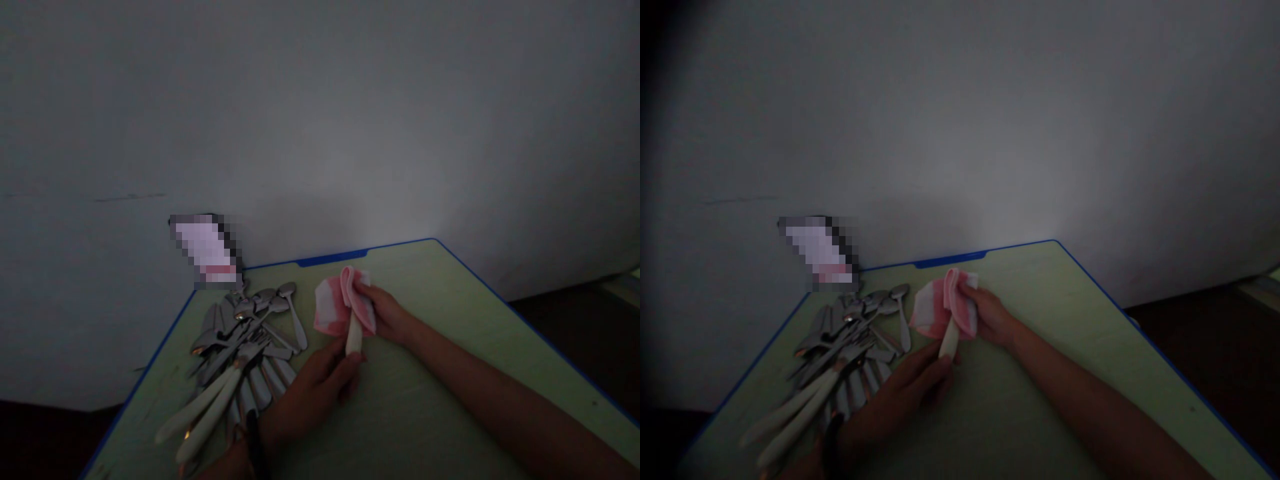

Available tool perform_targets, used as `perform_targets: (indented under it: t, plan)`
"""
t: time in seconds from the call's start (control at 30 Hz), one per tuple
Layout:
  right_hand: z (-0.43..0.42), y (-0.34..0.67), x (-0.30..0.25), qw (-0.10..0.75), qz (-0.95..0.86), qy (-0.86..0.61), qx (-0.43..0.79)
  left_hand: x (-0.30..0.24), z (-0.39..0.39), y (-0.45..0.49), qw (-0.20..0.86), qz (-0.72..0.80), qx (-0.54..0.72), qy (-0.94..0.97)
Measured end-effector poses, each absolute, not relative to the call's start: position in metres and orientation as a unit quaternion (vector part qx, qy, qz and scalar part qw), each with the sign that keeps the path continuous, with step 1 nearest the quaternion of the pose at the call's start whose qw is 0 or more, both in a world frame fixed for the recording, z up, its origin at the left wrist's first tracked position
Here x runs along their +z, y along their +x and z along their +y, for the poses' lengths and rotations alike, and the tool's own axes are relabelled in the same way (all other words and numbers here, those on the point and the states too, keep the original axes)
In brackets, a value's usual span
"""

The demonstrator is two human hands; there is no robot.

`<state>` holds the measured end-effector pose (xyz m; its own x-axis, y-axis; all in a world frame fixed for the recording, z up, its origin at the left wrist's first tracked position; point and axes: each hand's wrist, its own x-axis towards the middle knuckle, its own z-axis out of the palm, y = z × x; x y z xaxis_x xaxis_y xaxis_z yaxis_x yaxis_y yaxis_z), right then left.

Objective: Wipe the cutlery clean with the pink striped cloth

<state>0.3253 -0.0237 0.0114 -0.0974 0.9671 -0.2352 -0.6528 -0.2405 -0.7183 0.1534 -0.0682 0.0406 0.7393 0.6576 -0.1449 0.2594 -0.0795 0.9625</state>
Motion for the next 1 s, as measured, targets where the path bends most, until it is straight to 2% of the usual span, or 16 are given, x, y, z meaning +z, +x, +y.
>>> perform_targets:
  t: [0.27,0.47,1.0]
  plan:
    - [-0.0275,0.3251,0.0152,0.575,-0.265,-0.370,0.680,0.0411,-0.0680,0.1558,0.585,0.333,0.166,0.721]
    - [-0.0265,0.3241,0.0126,0.568,-0.269,-0.371,0.683,0.0332,-0.0674,0.1541,0.547,0.352,0.216,0.728]
    - [-0.0269,0.3242,0.0124,0.570,-0.290,-0.370,0.674,0.0375,-0.0679,0.1553,0.583,0.327,0.186,0.720]
